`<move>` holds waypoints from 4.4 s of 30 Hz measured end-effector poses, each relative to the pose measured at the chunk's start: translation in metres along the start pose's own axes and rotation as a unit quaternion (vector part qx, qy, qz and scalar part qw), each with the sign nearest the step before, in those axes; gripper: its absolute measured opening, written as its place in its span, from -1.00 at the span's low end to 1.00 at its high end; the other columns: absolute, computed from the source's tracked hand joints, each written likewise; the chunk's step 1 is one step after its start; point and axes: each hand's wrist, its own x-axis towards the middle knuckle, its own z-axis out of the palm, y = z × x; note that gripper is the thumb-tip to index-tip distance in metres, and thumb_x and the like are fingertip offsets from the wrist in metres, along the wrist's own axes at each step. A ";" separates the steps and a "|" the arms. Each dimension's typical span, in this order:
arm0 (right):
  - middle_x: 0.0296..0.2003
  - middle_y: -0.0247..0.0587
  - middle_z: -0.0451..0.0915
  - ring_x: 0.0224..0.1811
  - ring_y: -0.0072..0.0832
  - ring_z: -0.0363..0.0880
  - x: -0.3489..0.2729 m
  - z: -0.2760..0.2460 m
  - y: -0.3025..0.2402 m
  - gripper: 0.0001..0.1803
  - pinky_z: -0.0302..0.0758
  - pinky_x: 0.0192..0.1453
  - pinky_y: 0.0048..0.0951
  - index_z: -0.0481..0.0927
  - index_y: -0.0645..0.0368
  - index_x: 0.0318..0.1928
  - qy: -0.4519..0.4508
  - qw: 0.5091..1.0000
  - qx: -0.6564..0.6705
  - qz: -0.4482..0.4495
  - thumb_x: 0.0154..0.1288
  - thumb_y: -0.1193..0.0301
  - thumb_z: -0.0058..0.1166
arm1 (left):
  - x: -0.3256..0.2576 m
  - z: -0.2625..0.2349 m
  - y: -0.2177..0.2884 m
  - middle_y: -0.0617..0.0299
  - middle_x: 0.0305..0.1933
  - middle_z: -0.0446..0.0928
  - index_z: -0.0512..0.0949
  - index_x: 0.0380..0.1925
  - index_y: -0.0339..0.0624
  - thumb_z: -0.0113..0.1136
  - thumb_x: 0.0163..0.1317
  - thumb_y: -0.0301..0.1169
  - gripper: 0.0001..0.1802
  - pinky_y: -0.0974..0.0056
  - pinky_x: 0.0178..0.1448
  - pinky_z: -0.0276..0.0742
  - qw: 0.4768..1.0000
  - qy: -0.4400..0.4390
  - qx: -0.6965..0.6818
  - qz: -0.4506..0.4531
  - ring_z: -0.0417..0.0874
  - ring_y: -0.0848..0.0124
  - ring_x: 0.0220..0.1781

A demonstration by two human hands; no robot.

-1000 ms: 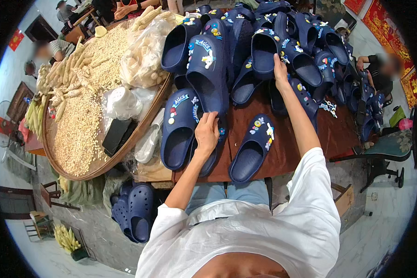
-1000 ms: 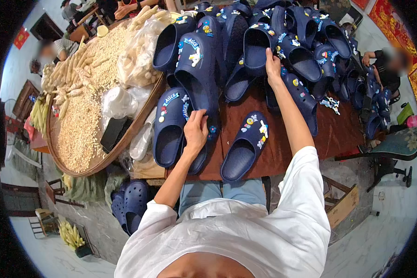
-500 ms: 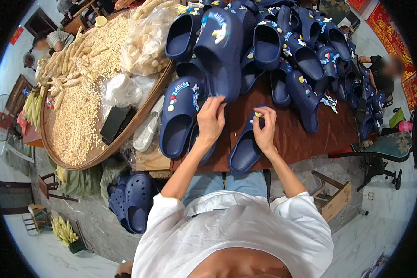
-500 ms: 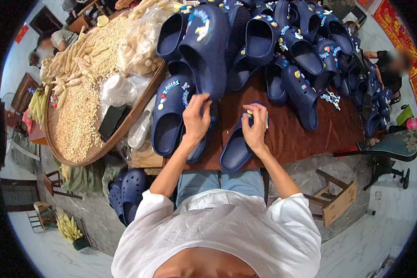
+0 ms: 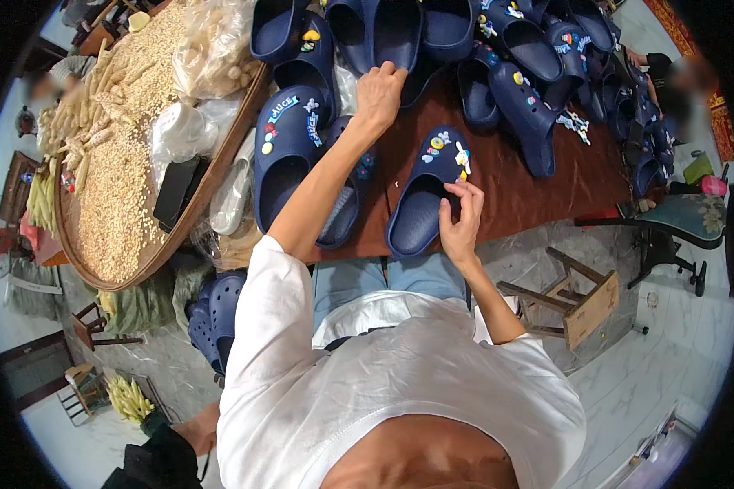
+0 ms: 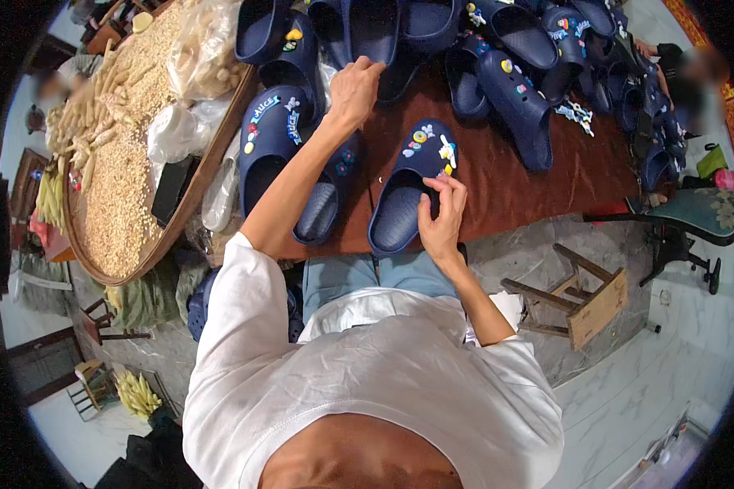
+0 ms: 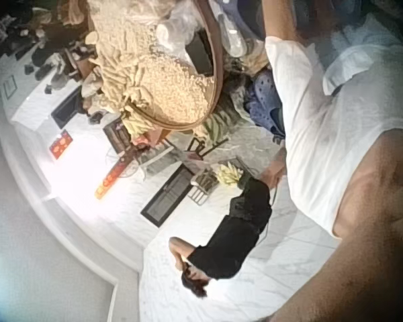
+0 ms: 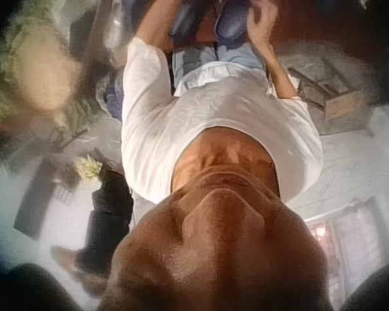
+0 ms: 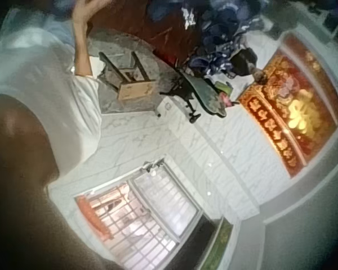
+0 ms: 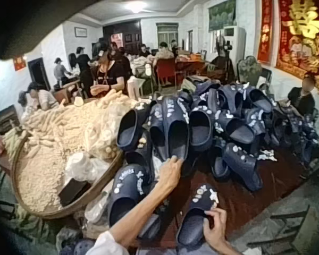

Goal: Attaching decorative charms to the holes of foam clogs.

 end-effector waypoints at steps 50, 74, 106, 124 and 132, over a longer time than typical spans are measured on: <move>-0.38 -0.22 0.60 -0.39 -0.56 0.51 -0.018 0.016 0.011 -0.59 0.51 -0.29 -0.47 0.46 0.29 -0.15 -0.175 0.954 0.093 0.226 0.30 0.19 0.26 | -0.205 -0.047 0.138 0.37 -0.45 0.50 0.57 -0.40 -0.32 0.26 0.29 -0.20 -0.66 0.48 -0.34 0.28 0.644 -0.038 -0.569 -0.510 0.38 0.68 -0.40; -0.46 0.18 0.56 -0.35 0.19 0.59 -0.003 0.017 -0.022 -0.65 0.47 -0.23 0.11 0.31 0.27 -0.23 -0.206 0.963 -0.081 0.157 0.40 0.19 0.00 | -0.209 -0.036 0.146 0.36 -0.44 0.51 0.48 -0.37 -0.24 0.13 0.36 -0.41 -0.85 0.44 -0.45 0.26 0.599 0.082 -0.619 -0.501 0.40 0.65 -0.45; -0.44 0.20 0.59 -0.31 0.22 0.58 -0.022 0.023 -0.006 -0.66 0.47 -0.24 0.07 0.36 0.27 -0.27 -0.186 0.972 -0.078 0.123 0.46 0.20 -0.06 | -0.211 -0.051 0.141 0.29 -0.28 0.55 0.53 -0.23 -0.37 0.17 0.33 -0.29 -0.71 0.40 -0.28 0.42 0.589 0.007 -0.561 -0.581 0.49 0.58 -0.33; -0.29 0.10 0.65 -0.17 0.06 0.63 0.045 0.054 0.075 -0.58 0.48 -0.03 -0.03 0.48 0.25 -0.08 -0.151 0.973 -0.010 0.176 0.47 0.09 -0.13 | -0.192 -0.048 0.122 0.13 -0.05 0.60 0.52 -0.06 -0.34 0.20 0.15 -0.53 -0.68 0.24 0.11 0.53 0.368 0.003 -0.720 -0.588 0.64 0.32 -0.04; -0.07 0.11 0.49 -0.10 -0.07 0.60 0.033 0.033 0.014 -0.40 0.50 0.02 -0.12 0.47 0.25 0.07 -0.164 0.979 0.000 0.119 0.28 -0.01 0.18 | -0.200 -0.040 0.117 0.14 -0.09 0.60 0.53 -0.06 -0.37 0.17 0.09 -0.60 -0.65 0.26 0.11 0.56 0.340 0.010 -0.743 -0.576 0.63 0.31 -0.04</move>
